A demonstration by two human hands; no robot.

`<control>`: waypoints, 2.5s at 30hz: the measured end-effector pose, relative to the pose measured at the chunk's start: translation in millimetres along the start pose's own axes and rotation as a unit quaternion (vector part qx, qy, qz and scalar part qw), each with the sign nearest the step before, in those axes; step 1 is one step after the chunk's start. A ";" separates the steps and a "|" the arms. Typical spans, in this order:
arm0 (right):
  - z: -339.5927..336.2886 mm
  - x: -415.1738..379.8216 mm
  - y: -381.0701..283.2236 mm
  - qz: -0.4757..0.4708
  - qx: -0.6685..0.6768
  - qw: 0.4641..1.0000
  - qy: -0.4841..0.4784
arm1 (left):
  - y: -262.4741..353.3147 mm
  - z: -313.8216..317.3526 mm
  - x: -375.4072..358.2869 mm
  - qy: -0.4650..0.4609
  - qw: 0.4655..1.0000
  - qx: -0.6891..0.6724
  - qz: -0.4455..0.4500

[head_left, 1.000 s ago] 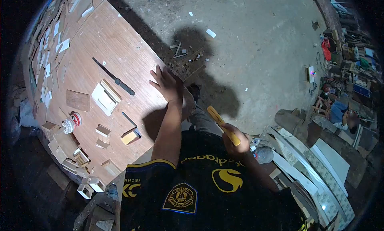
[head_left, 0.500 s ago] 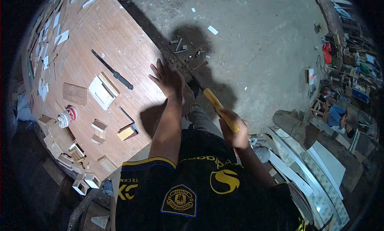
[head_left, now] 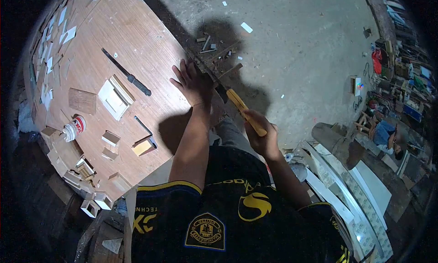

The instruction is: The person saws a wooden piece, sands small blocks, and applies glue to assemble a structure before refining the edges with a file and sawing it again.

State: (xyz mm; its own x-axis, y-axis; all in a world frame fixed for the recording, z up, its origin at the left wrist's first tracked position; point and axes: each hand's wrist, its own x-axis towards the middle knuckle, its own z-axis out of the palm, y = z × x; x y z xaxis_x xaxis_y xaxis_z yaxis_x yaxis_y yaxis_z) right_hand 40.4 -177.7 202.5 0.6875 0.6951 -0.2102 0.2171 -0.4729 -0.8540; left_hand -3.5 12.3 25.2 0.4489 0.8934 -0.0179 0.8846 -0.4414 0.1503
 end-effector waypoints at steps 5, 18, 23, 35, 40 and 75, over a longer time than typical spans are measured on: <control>1.7 2.3 2.2 0.001 0.023 1.000 -0.003 | 1.2 -4.0 0.7 0.032 0.999 -0.020 0.010; 0.6 -1.3 -3.4 0.049 0.017 0.999 -0.012 | -2.7 -1.0 -0.8 0.010 1.000 -0.015 0.024; 4.3 -2.1 -5.9 0.035 0.036 0.998 -0.022 | -3.4 -2.3 -0.8 0.018 0.999 -0.030 0.032; 6.7 10.9 -35.9 0.086 0.005 0.996 -0.029 | -9.5 12.6 1.4 0.019 0.999 -0.041 0.029; 7.8 13.3 -32.5 0.072 -0.005 0.997 -0.021 | -1.1 10.7 5.4 0.062 0.987 -0.143 -0.025; -74.2 -74.5 -73.3 -0.175 -0.041 0.977 0.110 | -1.3 4.2 0.8 0.056 0.997 -0.030 0.038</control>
State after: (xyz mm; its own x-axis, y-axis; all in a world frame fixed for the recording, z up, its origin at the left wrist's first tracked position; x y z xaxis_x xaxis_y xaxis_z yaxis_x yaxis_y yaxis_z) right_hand 24.7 -234.9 316.0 0.6910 0.6935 0.2037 0.5151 -0.2748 -0.8119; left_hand -3.8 13.2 20.8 0.4948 0.8624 0.1067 0.8375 -0.5060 0.2064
